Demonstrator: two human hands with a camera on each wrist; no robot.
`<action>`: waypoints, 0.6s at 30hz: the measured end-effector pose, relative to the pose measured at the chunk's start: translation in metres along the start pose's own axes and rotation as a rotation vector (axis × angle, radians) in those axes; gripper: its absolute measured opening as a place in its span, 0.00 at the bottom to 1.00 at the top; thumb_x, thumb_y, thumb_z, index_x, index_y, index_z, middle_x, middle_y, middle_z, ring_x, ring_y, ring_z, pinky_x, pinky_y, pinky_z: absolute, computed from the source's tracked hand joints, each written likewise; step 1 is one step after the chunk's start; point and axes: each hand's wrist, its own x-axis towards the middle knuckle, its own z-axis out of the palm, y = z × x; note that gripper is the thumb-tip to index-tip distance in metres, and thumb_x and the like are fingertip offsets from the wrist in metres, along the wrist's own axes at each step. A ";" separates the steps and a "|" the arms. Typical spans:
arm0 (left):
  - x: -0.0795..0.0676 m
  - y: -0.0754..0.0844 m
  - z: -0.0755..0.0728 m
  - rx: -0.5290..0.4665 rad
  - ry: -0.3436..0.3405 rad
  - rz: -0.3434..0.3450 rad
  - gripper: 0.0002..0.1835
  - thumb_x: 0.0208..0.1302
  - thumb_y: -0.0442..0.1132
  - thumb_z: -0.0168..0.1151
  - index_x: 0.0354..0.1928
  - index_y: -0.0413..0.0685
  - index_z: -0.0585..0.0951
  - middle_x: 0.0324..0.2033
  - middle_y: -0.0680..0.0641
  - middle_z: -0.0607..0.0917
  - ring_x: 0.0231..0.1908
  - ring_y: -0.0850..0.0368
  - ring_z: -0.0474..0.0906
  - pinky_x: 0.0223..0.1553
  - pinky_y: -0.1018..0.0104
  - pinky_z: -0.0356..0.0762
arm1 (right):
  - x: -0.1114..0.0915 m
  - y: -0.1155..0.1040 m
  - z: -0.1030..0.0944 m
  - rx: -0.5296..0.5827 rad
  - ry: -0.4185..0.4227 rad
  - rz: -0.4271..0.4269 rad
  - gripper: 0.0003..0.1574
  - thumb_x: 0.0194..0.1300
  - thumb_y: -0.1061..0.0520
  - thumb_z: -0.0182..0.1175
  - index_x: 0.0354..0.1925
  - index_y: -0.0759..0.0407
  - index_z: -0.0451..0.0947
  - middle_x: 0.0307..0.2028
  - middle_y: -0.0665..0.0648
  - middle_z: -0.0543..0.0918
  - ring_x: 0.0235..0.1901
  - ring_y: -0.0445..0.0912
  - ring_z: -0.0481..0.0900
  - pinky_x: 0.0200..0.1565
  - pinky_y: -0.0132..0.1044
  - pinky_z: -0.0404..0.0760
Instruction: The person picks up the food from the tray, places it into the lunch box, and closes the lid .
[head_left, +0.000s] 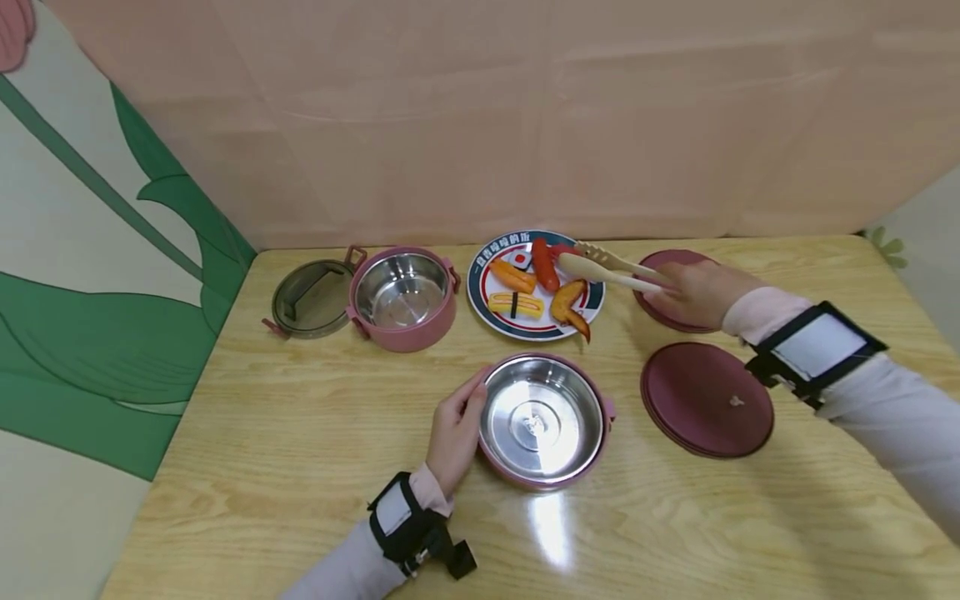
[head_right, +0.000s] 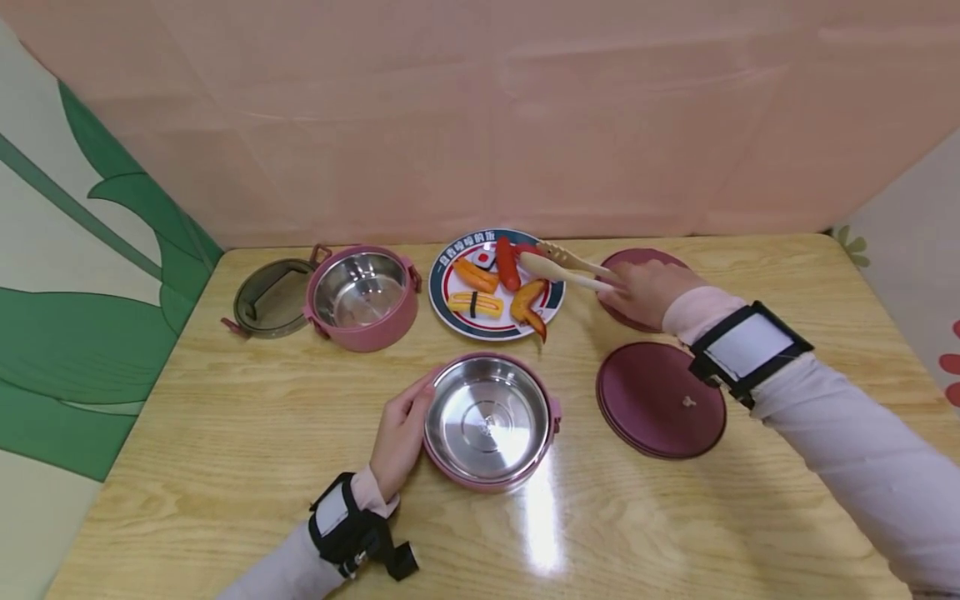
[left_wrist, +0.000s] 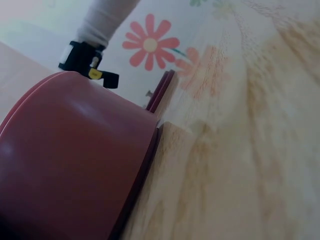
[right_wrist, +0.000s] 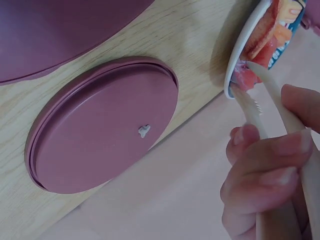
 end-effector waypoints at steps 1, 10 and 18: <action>0.000 0.000 0.000 0.000 0.000 0.000 0.22 0.76 0.43 0.45 0.66 0.43 0.71 0.66 0.48 0.72 0.68 0.55 0.64 0.68 0.59 0.62 | 0.000 0.000 -0.001 -0.002 0.002 -0.007 0.22 0.69 0.48 0.56 0.50 0.65 0.75 0.27 0.59 0.79 0.26 0.54 0.78 0.32 0.56 0.79; 0.000 -0.002 -0.001 -0.007 0.009 0.049 0.22 0.76 0.43 0.46 0.65 0.40 0.72 0.65 0.44 0.73 0.67 0.53 0.65 0.69 0.58 0.62 | 0.001 0.001 -0.006 -0.040 0.007 -0.003 0.21 0.68 0.52 0.59 0.50 0.66 0.77 0.28 0.62 0.82 0.26 0.55 0.79 0.32 0.55 0.80; 0.001 -0.004 0.000 -0.028 0.018 0.077 0.21 0.76 0.42 0.47 0.64 0.39 0.73 0.64 0.43 0.74 0.67 0.52 0.65 0.69 0.58 0.61 | -0.001 0.003 0.002 -0.059 0.066 -0.041 0.16 0.67 0.53 0.61 0.46 0.63 0.79 0.23 0.55 0.79 0.20 0.48 0.75 0.25 0.48 0.79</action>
